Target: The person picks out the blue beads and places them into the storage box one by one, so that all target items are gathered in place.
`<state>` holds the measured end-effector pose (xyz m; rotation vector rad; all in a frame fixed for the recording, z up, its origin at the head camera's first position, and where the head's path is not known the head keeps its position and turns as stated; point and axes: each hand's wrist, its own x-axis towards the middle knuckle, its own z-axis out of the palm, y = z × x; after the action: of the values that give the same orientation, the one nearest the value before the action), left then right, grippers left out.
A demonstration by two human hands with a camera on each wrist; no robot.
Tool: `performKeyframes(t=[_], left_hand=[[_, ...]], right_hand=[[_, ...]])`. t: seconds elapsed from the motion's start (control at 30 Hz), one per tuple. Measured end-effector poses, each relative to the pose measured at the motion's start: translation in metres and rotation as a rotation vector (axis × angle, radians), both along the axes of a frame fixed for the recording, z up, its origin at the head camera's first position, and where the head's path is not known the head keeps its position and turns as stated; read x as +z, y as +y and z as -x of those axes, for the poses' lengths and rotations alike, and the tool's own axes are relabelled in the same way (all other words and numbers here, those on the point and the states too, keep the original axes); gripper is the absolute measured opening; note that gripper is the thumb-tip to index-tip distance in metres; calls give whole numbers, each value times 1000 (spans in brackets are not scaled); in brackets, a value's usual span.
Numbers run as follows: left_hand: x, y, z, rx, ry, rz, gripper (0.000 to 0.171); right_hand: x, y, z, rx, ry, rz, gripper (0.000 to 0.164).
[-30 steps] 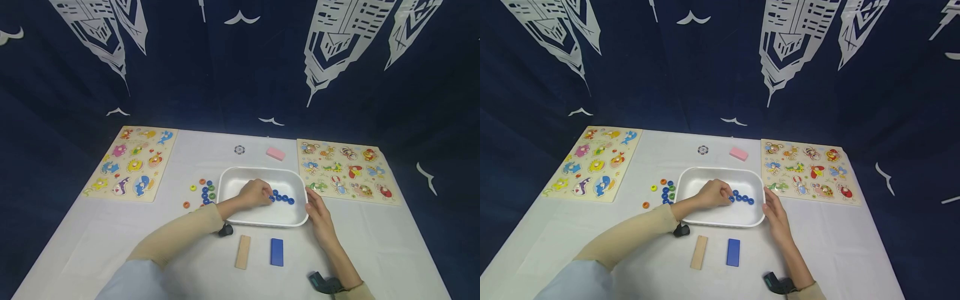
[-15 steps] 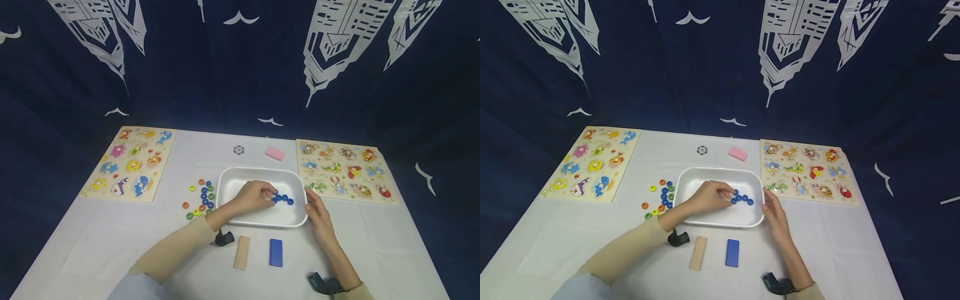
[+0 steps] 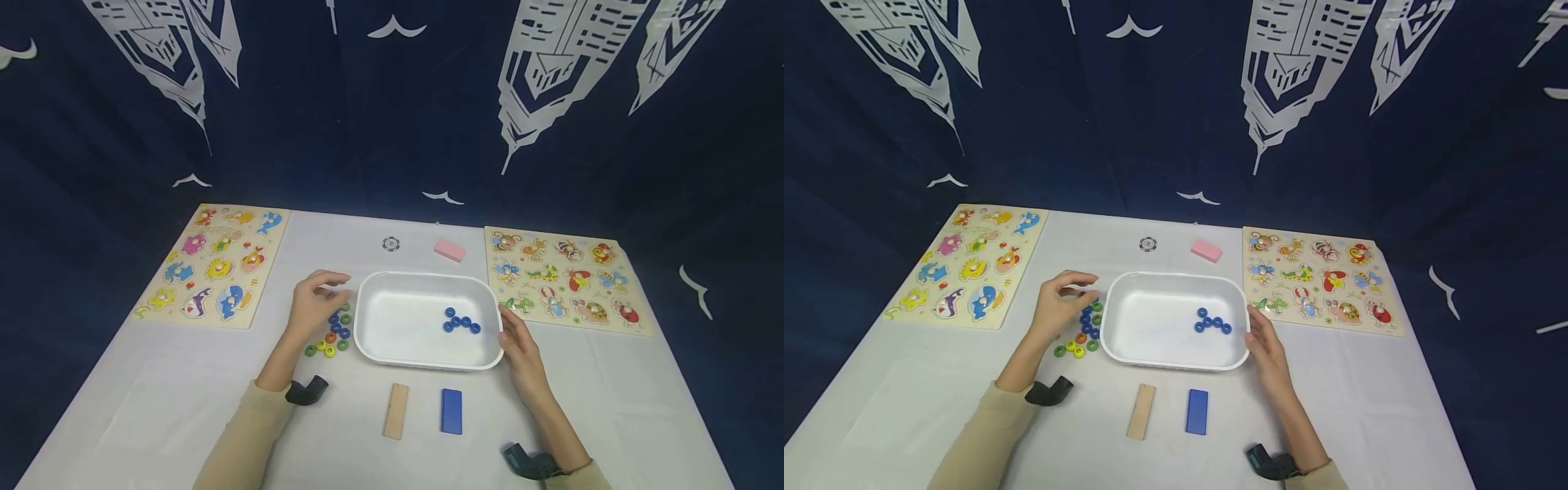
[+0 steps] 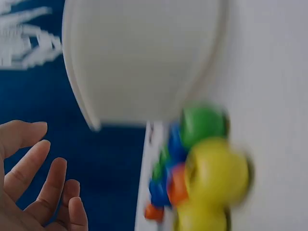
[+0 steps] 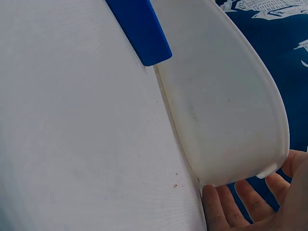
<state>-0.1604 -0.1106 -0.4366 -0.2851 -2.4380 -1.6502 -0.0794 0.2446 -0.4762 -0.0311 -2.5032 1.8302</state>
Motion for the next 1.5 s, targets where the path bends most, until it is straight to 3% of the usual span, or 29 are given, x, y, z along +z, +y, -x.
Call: performKeyframes(t=[0.1,0.2,0.43,0.6,0.87,1.1,1.3,1.5], left_hand=[[-16,-15,10,53,-1,45,27],[-29,-25,18,65,-30,56,28],[-40,-25,21,43,-234,123,27],[-49,-24,26,38,-253,206,25],[-48,-19,26,67,-249,306,24],[-44,-19,25,89,-210,321,18],[-42,-20,25,72,-221,374,28],[-43,-19,26,66,-219,423,27]], right_hand=[[-2,0,0,7,3,-1,45],[-3,0,0,11,4,16,45],[-1,0,-1,13,18,27,44],[-1,0,0,9,15,13,44],[-3,2,0,0,1,13,44],[-2,1,0,1,4,-8,45],[-1,0,0,2,6,-16,45],[-2,1,0,-2,12,0,44]])
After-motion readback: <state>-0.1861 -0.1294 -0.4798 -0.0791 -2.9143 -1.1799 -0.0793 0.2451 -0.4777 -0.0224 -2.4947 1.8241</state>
